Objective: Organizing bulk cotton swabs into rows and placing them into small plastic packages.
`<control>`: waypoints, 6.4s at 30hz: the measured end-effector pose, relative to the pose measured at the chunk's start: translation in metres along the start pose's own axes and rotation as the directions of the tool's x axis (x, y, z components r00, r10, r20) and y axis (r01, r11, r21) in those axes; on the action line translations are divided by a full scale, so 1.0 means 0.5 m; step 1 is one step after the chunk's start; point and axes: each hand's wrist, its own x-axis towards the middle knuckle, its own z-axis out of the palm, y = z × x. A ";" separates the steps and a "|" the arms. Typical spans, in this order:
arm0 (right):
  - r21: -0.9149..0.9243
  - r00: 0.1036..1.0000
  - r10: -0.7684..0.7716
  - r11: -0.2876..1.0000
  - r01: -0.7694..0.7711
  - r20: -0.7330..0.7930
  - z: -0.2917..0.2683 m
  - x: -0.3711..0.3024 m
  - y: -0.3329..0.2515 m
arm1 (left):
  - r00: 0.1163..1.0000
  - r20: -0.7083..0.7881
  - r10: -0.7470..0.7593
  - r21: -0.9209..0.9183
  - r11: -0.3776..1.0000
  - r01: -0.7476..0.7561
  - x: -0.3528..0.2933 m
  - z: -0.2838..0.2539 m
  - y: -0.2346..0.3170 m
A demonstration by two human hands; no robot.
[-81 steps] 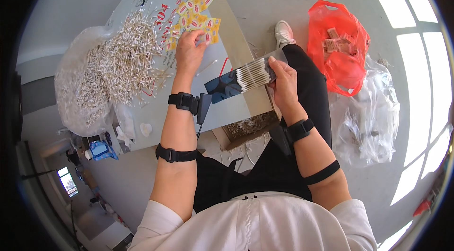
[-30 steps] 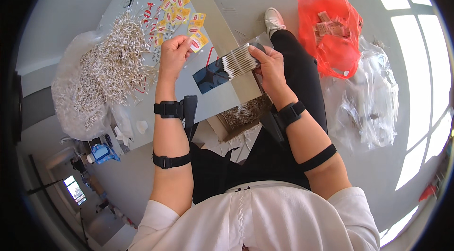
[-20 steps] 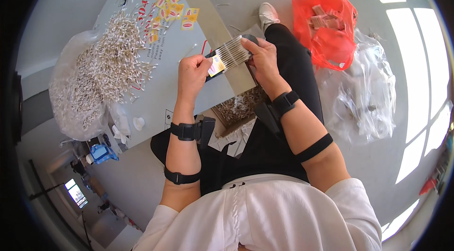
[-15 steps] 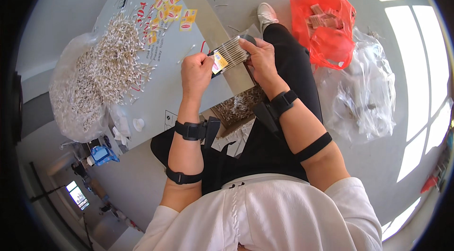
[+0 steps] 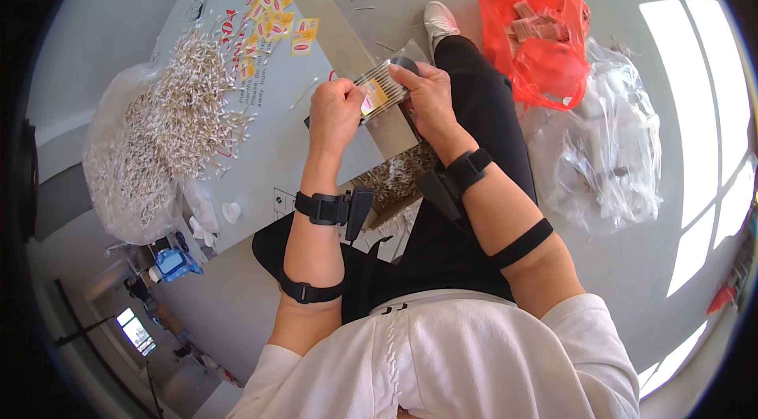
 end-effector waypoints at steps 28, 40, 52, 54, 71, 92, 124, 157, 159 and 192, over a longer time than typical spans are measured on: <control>0.038 0.998 -0.019 0.999 0.022 -0.065 0.010 0.001 0.004 | 0.895 -0.175 0.410 0.521 0.810 -0.269 -0.137 0.064 -0.053; 0.055 0.999 -0.016 0.998 0.018 -0.046 0.009 0.005 0.011 | 0.944 -0.192 0.268 0.422 0.891 -0.168 -0.131 0.090 -0.071; 0.057 0.999 -0.034 0.998 0.034 0.000 -0.004 0.006 0.015 | 0.967 -0.160 0.201 0.450 0.886 -0.110 -0.124 0.103 -0.046; 0.063 0.999 -0.034 0.997 0.033 0.004 -0.005 0.006 0.014 | 0.970 -0.145 0.196 0.451 0.885 -0.112 -0.124 0.099 -0.045; -0.045 0.999 -0.052 0.998 0.051 -0.014 -0.010 -0.008 0.007 | 0.959 -0.143 0.243 0.427 0.890 -0.162 -0.163 0.109 -0.048; -0.751 0.719 -0.278 -0.017 0.660 0.637 0.169 -0.012 -0.018 | 0.674 -0.733 -0.090 0.097 0.967 0.235 -0.118 -0.167 -0.392; -0.542 0.481 -0.316 -0.144 0.828 0.818 0.224 -0.042 0.153 | 0.955 -0.144 0.259 -0.184 0.941 -0.283 -0.243 -0.161 -0.320; -0.493 0.462 -0.215 -0.118 0.862 0.860 0.234 -0.036 0.145 | 0.858 -0.258 0.444 0.333 0.874 -0.353 0.146 -0.283 -0.368; -0.489 0.459 -0.214 -0.119 0.864 0.862 0.233 -0.036 0.145 | 0.846 -0.436 0.308 0.079 0.949 -0.306 0.143 -0.270 -0.372; -0.491 0.459 -0.273 -0.057 0.870 0.845 0.228 -0.032 0.157 | 0.878 -0.446 0.173 0.172 0.979 -0.106 -0.048 -0.136 -0.284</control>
